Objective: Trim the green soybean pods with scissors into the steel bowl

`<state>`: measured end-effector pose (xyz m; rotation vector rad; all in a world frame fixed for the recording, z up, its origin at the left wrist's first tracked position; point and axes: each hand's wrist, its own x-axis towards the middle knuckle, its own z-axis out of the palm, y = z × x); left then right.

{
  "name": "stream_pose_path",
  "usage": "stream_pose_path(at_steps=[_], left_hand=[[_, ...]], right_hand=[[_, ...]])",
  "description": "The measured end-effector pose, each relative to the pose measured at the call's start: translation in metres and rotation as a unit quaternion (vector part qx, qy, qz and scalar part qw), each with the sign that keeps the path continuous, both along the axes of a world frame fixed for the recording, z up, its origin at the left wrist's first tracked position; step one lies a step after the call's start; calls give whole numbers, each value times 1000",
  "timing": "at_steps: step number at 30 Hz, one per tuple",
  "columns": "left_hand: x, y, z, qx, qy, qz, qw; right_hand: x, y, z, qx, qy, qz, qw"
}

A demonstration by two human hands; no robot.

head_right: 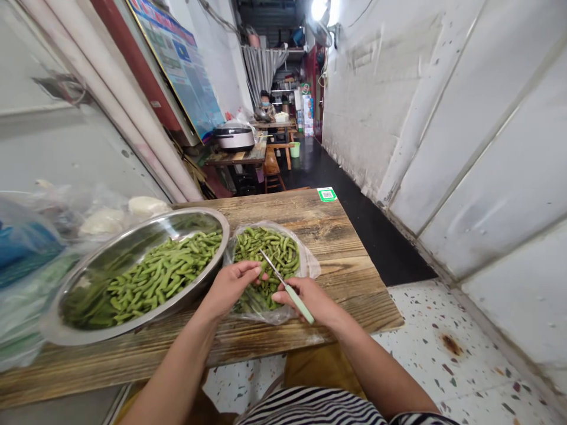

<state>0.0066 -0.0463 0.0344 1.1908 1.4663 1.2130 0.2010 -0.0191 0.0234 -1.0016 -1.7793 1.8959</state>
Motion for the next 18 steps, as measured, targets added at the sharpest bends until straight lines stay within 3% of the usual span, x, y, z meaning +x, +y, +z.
stream_pose_path(at_steps=[7,18], left_hand=[[2,-1,4,10,-17,29,999],[2,-2,3,15,16,20,1000]], right_hand=[[3,1,5,67,-16,30,997],[4,1,11,88,-22,42,995]])
